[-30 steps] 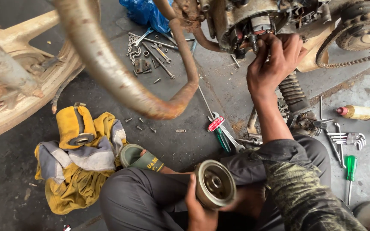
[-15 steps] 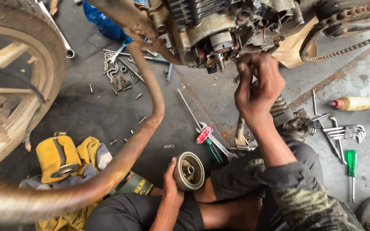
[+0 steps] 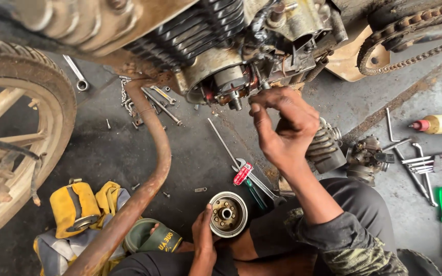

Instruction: Repairing and reassembling the engine components of a motorcycle.

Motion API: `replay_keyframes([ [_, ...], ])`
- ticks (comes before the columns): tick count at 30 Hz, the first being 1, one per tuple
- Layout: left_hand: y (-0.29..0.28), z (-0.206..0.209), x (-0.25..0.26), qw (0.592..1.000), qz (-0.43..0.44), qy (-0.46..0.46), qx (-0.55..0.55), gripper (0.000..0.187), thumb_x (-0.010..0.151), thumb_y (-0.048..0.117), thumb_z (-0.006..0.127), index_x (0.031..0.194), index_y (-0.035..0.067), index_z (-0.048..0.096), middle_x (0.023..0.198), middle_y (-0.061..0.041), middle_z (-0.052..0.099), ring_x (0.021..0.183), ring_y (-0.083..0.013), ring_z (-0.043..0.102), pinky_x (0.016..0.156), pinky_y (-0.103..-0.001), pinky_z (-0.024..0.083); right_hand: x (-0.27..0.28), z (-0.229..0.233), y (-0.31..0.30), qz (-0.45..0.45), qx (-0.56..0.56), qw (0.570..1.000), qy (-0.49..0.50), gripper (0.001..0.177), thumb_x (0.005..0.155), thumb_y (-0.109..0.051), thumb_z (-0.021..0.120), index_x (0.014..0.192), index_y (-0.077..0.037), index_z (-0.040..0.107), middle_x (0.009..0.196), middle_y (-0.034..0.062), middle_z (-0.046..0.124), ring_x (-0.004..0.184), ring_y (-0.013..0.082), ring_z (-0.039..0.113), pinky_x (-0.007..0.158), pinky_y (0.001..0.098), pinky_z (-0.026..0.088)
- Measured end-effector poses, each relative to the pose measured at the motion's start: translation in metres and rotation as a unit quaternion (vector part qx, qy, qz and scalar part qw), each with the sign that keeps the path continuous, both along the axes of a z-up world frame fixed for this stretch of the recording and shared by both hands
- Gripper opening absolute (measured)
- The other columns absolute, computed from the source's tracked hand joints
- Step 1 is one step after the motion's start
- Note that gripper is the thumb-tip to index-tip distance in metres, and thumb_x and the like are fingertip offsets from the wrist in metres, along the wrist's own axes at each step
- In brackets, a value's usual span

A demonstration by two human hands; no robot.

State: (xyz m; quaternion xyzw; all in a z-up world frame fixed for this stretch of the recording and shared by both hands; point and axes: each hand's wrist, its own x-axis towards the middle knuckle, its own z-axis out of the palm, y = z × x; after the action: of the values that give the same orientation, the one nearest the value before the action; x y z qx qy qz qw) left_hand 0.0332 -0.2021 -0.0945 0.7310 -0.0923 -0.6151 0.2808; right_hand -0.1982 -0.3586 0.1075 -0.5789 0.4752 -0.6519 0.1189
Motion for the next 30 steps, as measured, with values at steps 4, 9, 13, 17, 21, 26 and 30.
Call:
replay_keyframes([
  [4, -0.002, -0.002, 0.001, 0.984, -0.082, -0.156, -0.004, 0.066, 0.094, 0.053, 0.062, 0.13, -0.002, 0.067, 0.12, -0.015, 0.074, 0.113, -0.0269, 0.069, 0.099, -0.04, 0.052, 0.001, 0.004, -0.003, 0.006, 0.014, 1.0, -0.019, 0.005, 0.096, 0.007, 0.07, 0.097, 0.004, 0.074, 0.095, 0.0099, 0.073, 0.086, 0.0154, 0.069, 0.076, 0.0255, 0.054],
  [9, 0.0, 0.0, 0.0, 0.935, -0.207, -0.286, -0.024, 0.062, 0.089, 0.048, 0.068, 0.128, 0.001, 0.07, 0.126, -0.02, 0.065, 0.117, -0.0353, 0.065, 0.102, -0.044, 0.049, 0.002, 0.004, -0.006, -0.056, -0.006, 0.995, 0.08, 0.008, 0.098, 0.007, 0.072, 0.105, 0.006, 0.069, 0.097, 0.0137, 0.07, 0.08, 0.02, 0.068, 0.071, 0.0286, 0.052],
  [13, -0.005, 0.007, 0.0, 0.933, -0.216, -0.286, -0.023, 0.06, 0.087, 0.047, 0.068, 0.128, 0.004, 0.07, 0.122, -0.021, 0.068, 0.116, -0.0361, 0.067, 0.102, -0.045, 0.051, 0.007, 0.006, -0.005, -0.07, -0.009, 0.992, 0.105, 0.009, 0.101, 0.006, 0.071, 0.108, 0.007, 0.065, 0.098, 0.015, 0.068, 0.08, 0.021, 0.069, 0.068, 0.0282, 0.053],
  [17, -0.006, 0.015, -0.003, 0.93, -0.228, -0.287, -0.011, 0.059, 0.087, 0.047, 0.069, 0.129, 0.006, 0.069, 0.123, -0.022, 0.067, 0.117, -0.0365, 0.066, 0.102, -0.046, 0.05, 0.009, 0.004, -0.006, -0.067, -0.009, 0.995, 0.071, 0.005, 0.103, 0.006, 0.07, 0.105, 0.007, 0.065, 0.097, 0.0134, 0.071, 0.08, 0.0181, 0.069, 0.067, 0.0267, 0.055],
  [21, 0.012, -0.024, 0.009, 0.891, -0.237, -0.366, -0.125, 0.052, 0.084, 0.04, 0.075, 0.121, 0.003, 0.073, 0.123, -0.022, 0.065, 0.117, -0.0367, 0.063, 0.103, -0.045, 0.047, 0.002, -0.005, -0.004, -0.014, -0.001, 0.999, -0.036, 0.001, 0.102, 0.006, 0.069, 0.102, 0.006, 0.069, 0.097, 0.011, 0.072, 0.081, 0.0149, 0.071, 0.067, 0.0247, 0.058],
  [26, -0.011, 0.035, 0.001, 0.844, -0.227, -0.402, -0.272, 0.039, 0.085, 0.03, 0.075, 0.112, 0.002, 0.076, 0.126, -0.019, 0.064, 0.116, -0.036, 0.063, 0.099, -0.044, 0.048, 0.0, -0.004, 0.008, 0.034, 0.009, 0.993, -0.112, 0.003, 0.099, 0.007, 0.07, 0.099, 0.005, 0.07, 0.099, 0.0093, 0.07, 0.085, 0.0139, 0.068, 0.075, 0.0253, 0.056],
  [30, -0.03, 0.095, -0.023, 0.861, -0.206, -0.222, -0.408, 0.028, 0.09, 0.018, 0.069, 0.113, 0.004, 0.075, 0.11, -0.013, 0.074, 0.101, -0.0263, 0.076, 0.087, -0.036, 0.06, -0.002, 0.0, 0.008, 0.019, -0.001, 0.999, -0.041, 0.005, 0.097, 0.008, 0.07, 0.097, 0.003, 0.07, 0.096, 0.009, 0.071, 0.085, 0.0151, 0.067, 0.076, 0.026, 0.053],
])
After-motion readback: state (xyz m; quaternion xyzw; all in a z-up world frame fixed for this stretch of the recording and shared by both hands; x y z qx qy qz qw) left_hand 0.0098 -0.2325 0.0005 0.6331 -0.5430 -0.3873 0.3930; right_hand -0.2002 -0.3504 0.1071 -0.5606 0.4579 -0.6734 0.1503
